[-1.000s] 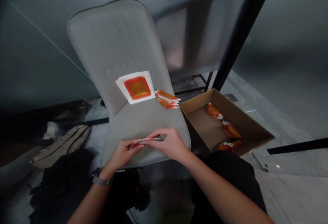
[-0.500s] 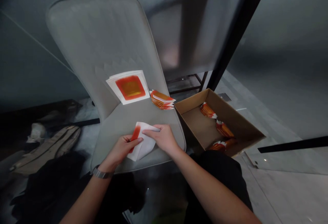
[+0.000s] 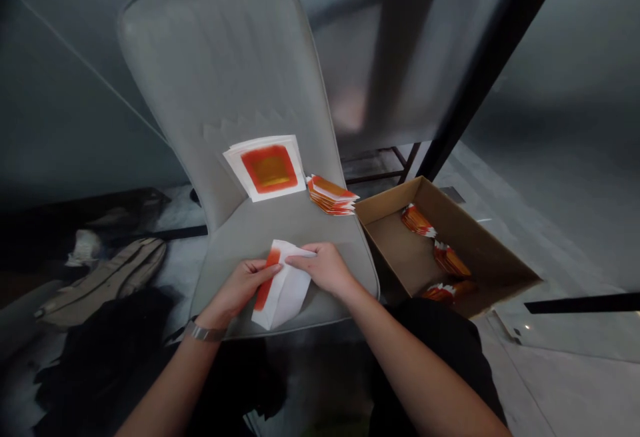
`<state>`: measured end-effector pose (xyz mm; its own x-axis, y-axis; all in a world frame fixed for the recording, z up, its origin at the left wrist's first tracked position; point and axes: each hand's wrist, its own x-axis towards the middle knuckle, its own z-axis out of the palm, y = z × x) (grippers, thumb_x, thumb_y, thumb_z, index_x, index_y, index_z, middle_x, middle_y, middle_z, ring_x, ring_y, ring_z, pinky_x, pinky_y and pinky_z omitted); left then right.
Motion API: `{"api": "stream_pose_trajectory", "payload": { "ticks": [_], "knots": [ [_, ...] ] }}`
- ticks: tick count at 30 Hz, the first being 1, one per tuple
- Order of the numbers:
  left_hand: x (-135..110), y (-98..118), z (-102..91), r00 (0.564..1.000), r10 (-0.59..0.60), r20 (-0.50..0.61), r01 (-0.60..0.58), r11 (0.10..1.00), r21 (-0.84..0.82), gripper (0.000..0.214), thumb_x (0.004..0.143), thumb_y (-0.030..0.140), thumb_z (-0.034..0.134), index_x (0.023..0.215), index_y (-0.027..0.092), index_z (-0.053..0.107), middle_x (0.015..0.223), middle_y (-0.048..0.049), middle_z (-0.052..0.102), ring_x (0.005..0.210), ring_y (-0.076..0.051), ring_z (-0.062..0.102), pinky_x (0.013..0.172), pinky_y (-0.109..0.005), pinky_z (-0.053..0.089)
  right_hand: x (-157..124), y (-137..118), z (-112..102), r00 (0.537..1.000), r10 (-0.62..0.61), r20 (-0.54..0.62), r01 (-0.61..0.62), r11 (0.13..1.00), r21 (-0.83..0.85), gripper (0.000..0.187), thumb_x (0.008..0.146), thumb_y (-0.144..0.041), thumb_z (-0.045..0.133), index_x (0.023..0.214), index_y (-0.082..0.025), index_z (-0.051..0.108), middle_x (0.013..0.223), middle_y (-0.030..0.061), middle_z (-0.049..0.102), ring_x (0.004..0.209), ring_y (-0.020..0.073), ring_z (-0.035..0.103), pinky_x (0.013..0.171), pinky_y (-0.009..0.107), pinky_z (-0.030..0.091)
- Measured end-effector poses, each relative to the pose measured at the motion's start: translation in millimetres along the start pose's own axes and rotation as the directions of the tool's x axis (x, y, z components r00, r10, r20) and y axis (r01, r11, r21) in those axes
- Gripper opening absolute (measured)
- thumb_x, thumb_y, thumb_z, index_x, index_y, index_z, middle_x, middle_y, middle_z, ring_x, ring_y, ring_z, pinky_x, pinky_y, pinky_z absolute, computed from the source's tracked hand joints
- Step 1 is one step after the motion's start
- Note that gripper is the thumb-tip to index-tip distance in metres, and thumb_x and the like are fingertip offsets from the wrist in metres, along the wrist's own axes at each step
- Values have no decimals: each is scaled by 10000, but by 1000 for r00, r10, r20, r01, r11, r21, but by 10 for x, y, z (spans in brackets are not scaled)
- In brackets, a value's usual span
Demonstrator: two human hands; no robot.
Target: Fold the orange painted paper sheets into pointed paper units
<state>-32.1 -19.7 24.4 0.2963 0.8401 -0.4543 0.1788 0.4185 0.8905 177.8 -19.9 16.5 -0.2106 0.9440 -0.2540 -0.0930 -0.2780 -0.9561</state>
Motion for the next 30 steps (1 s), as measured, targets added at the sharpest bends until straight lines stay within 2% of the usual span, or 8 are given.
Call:
{"api": "stream_pose_trajectory", "payload": {
  "ticks": [6, 10, 14, 16, 18, 20, 25, 30],
  "knots": [
    [217, -26, -190, 998, 48, -37, -45, 995, 92, 463, 840, 603, 718, 911, 150, 789, 850, -83, 775, 672, -172, 651, 583, -259, 472, 273, 27, 40, 997, 22, -76, -23, 1000, -9, 257, 665, -325, 805, 850, -157, 747, 823, 48, 753, 670, 167, 644, 617, 258, 463],
    [402, 61, -318, 988, 144, 51, -152, 912, 381, 468, 888, 598, 648, 911, 158, 807, 787, -47, 756, 616, -161, 615, 524, -246, 403, 446, 87, 18, 999, 46, -26, -48, 995, -86, 255, 670, -306, 779, 865, -145, 745, 774, 40, 737, 626, 149, 616, 577, 240, 432],
    [473, 145, -273, 927, 312, 206, -370, 686, 627, 378, 958, 492, 595, 1036, 187, 804, 905, -49, 765, 793, -219, 684, 664, -288, 503, 519, 139, -69, 995, 7, -98, -35, 956, -291, 248, 735, -337, 727, 872, -136, 776, 725, 29, 724, 588, 146, 591, 530, 234, 386],
    [428, 88, -173, 840, 517, 166, -453, 500, 738, 328, 969, 376, 610, 1216, 200, 736, 1174, -90, 731, 1091, -267, 663, 921, -363, 520, 526, 168, -132, 984, -61, -165, -25, 881, -472, 198, 757, -308, 711, 839, -143, 780, 714, 29, 725, 615, 158, 604, 541, 239, 382],
    [351, -46, -59, 772, 609, 181, -460, 340, 820, 371, 998, 286, 562, 1351, 203, 642, 1399, -124, 616, 1307, -286, 556, 1101, -445, 434, 523, 192, -194, 970, -153, -190, -2, 775, -632, 146, 776, -278, 703, 797, -153, 775, 721, 33, 734, 667, 171, 625, 576, 243, 391],
    [283, -213, 26, 772, 586, 248, -460, 245, 853, 405, 1033, 223, 463, 1421, 190, 576, 1530, -132, 511, 1429, -288, 455, 1184, -482, 356, 515, 204, -249, 965, -191, -181, 12, 718, -695, 135, 794, -277, 710, 786, -159, 775, 734, 37, 746, 698, 183, 647, 599, 249, 403],
    [237, -466, 16, 772, 530, 351, -492, 146, 858, 503, 1081, 236, 314, 1576, 166, 364, 1660, -123, 333, 1567, -270, 216, 1262, -493, 230, 472, 222, -368, 967, -227, -112, 102, 756, -646, 201, 878, -328, 682, 903, -173, 808, 891, 77, 801, 781, 225, 719, 672, 291, 500],
    [205, -418, -69, 762, 514, 395, -528, 140, 837, 550, 1087, 391, 359, 1595, 181, 336, 1656, -111, 343, 1565, -263, 223, 1267, -488, 209, 373, 404, -435, 840, -517, 163, 433, 458, -777, 248, 948, -202, 593, 1075, -224, 805, 1111, 89, 788, 1083, 264, 707, 990, 432, 524]
  ]
}}
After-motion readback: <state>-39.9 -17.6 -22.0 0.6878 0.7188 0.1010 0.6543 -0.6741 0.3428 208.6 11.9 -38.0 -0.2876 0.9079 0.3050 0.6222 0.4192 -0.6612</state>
